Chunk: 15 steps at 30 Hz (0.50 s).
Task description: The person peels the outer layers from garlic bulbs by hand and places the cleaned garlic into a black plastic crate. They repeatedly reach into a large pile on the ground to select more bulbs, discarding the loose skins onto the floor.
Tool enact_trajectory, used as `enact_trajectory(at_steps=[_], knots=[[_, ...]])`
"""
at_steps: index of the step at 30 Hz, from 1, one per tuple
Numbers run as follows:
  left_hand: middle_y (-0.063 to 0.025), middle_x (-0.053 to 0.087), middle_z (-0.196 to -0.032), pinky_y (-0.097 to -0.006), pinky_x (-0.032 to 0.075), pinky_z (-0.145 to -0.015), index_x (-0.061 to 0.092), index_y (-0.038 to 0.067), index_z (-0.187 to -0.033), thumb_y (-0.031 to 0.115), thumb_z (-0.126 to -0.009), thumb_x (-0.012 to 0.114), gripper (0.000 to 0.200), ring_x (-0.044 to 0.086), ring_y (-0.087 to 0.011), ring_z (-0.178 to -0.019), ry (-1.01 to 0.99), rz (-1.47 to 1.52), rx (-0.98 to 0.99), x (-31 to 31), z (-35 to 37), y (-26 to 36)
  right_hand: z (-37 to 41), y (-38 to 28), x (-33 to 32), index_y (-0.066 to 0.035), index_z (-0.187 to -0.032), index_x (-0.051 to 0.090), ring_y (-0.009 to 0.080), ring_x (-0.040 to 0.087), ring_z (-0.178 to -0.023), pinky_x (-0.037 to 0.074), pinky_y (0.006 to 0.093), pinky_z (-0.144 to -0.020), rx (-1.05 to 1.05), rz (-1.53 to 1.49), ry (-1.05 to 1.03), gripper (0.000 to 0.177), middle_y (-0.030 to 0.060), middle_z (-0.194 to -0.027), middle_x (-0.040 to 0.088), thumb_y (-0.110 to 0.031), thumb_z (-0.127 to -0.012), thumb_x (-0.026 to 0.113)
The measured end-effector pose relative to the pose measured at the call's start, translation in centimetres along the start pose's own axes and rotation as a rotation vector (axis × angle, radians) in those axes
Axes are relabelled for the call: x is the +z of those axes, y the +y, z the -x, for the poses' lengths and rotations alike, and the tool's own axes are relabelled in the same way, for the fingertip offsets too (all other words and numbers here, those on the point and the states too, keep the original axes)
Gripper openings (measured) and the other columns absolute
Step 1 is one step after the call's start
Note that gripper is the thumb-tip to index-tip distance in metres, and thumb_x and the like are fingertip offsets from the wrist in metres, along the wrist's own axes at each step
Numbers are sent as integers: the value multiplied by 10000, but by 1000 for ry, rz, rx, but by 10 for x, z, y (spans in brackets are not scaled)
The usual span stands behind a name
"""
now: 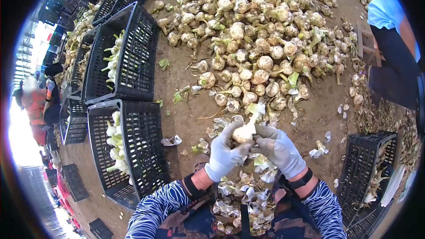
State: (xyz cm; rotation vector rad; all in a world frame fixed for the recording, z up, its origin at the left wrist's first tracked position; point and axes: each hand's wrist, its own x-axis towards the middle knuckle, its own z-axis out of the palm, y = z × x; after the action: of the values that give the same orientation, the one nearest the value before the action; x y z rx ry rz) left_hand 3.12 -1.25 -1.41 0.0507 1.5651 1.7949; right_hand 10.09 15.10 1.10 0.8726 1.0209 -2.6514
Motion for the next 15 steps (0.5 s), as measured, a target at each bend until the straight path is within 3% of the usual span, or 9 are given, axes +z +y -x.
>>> enact_trajectory(at_steps=[1, 2, 4, 5, 7, 8, 10, 14, 15], knots=[[-92, 609, -1229, -306, 513, -930, 480, -32, -1353, 34, -825, 756, 599, 597, -145, -1098, -27, -45, 59, -2, -2, 5, 4, -4, 6, 66, -1026, 641, 155, 645, -843, 511, 274, -713, 1, -87, 46, 300, 68, -932, 679, -215, -921, 646], [-92, 609, -1229, -306, 513, -930, 480, -32, -1353, 34, -825, 756, 599, 597, -145, -1098, -26, -44, 60, -4, -4, 4, 5, -6, 7, 66, -1026, 641, 155, 645, -843, 511, 274, -713, 2, -85, 46, 300, 68, -932, 679, -215, -921, 646], [-112, 603, -1240, -339, 518, -927, 525, 3, -1329, 58, -781, 796, 613, 607, -187, -1107, -10, -422, 323, -7, -8, 0, 6, -11, 7, 66, -1033, 644, 149, 629, -851, 503, 275, -730, -58, 24, 8, 260, 79, -940, 676, -164, -919, 605], [-112, 603, -1240, -339, 518, -927, 525, 3, -1329, 58, -781, 796, 613, 607, -187, -1107, -15, -423, 321, -8, -8, 2, 4, -12, 4, 66, -1033, 644, 149, 629, -851, 503, 275, -730, -59, 21, 12, 260, 79, -940, 676, -164, -919, 605], [-137, 604, -1194, -367, 515, -907, 566, 43, -1303, 129, -719, 849, 655, 620, -253, -1076, -23, -743, 523, -7, -7, 12, -3, -11, -4, 57, -1047, 635, 115, 601, -837, 489, 259, -735, -175, 464, -25, 228, 65, -937, 672, -121, -913, 586], [-137, 604, -1194, -367, 515, -907, 566, 43, -1303, 129, -719, 849, 655, 620, -253, -1076, -24, -742, 522, -5, -7, 14, -4, -9, -3, 57, -1047, 635, 115, 601, -837, 489, 259, -735, -175, 464, -23, 228, 65, -937, 672, -121, -913, 586], [-157, 599, -1120, -382, 509, -888, 582, 63, -1293, 202, -678, 876, 695, 620, -304, -1029, 5, -878, 704, -3, -6, 19, -8, -4, 4, 48, -1033, 627, 85, 571, -823, 478, 249, -720, -209, 505, 85, 190, 46, -913, 660, -75, -895, 583], [-148, 599, -1078, -374, 510, -872, 583, 56, -1287, 222, -690, 871, 683, 616, -307, -988, -83, -895, 688, -6, -3, 20, -8, 8, 4, 41, -1002, 606, 80, 546, -766, 474, 240, -686, -250, 555, 164, 142, 32, -875, 626, 4, -883, 539], [-141, 609, -1062, -365, 527, -811, 589, 57, -1280, 233, -758, 814, 595, 634, -286, -939, -54, -899, 720, -6, -3, 20, -7, 8, 7, 39, -987, 592, 75, 527, -734, 464, 227, -663, -267, 516, 145, 127, 26, -853, 605, 14, -891, 514]])
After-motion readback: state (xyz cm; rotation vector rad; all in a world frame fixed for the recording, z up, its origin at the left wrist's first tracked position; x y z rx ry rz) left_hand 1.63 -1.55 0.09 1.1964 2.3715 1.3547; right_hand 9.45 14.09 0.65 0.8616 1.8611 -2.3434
